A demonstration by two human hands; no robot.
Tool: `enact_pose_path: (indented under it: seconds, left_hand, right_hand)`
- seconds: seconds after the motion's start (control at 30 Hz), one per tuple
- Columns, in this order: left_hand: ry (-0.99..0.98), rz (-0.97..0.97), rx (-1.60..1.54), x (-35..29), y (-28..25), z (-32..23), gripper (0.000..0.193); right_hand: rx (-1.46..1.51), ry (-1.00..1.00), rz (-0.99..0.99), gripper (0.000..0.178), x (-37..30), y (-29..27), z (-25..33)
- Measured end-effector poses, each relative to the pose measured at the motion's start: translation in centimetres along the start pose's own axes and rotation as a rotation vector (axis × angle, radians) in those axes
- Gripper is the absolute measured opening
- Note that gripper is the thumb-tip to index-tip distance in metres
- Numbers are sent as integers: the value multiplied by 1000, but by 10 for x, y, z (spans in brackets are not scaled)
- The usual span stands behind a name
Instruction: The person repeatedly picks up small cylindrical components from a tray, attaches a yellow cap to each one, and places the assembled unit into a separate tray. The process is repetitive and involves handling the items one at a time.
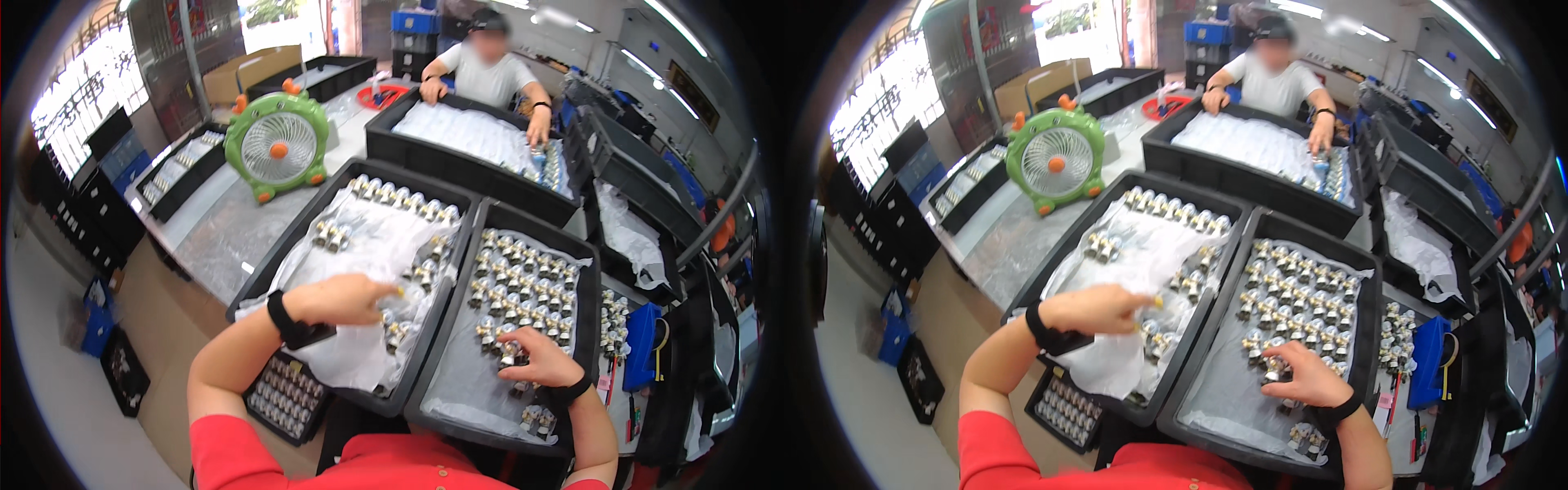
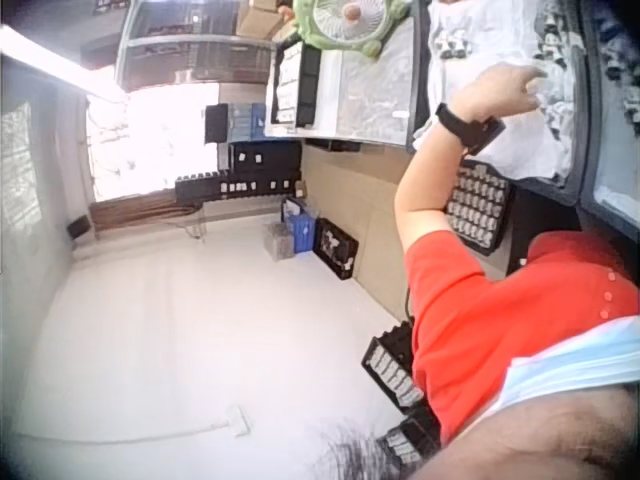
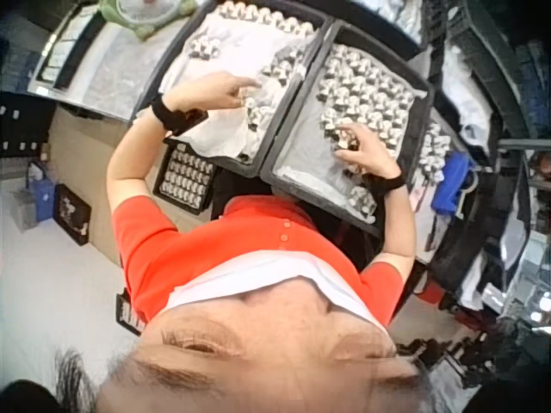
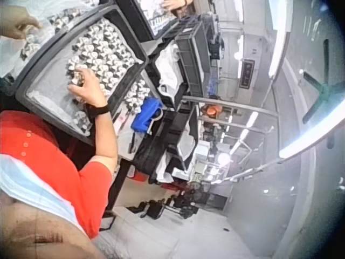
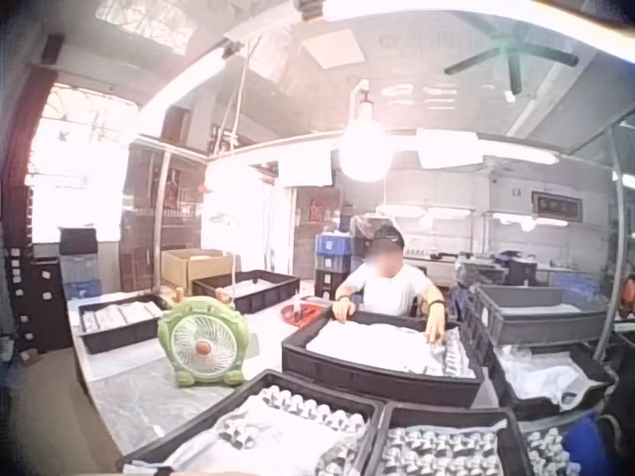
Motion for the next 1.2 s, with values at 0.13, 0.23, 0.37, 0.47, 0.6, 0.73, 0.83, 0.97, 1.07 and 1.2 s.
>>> enact_pose_path:
  seconds: [0.13,0.23,0.37,0.47,0.6,0.73,0.83,0.97,1.07,1.2]
  left_hand:
    - [282,226,-119,-7,-1,-25,49]
    - [419,298,-215,-19,-8,-61,47]
    - [587,210,-420,-17,-10,-93,43]
    - [598,23,-624,3,-1,-111,37]
    - [368,-154,-1005,49,20,-118,40]
    - [63,-276,-1365,85,48,-102,40]
    - [-35,-279,-1428,93,55,-99,36]
    - [-82,-280,-1496,94,70,-97,34]
    - [-102,-210,-1547,95,80,-102,36]
    - [-52,-50,-1570,92,78,-111,37]
  right_hand:
    - [2,-46,-12,57,-1,3,-9]
    - [4,-65,-15,57,0,2,-8]
    - [10,-81,-33,58,-1,4,-13]
    - [9,-145,-145,61,1,7,-8]
    - [63,-200,-342,69,3,7,-6]
    - [146,-170,-403,71,3,5,3]
    - [144,-168,-404,72,-1,3,8]
    - [192,-182,-385,75,0,4,11]
    - [191,-212,-433,78,0,6,13]
    - [148,-236,-476,76,-2,4,19]
Point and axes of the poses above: each hand's wrist, its own x-axis towards the middle knuckle, its own y-axis out of the palm, z = x × y, the point moved 1 cm from there along x, towards the middle knuckle
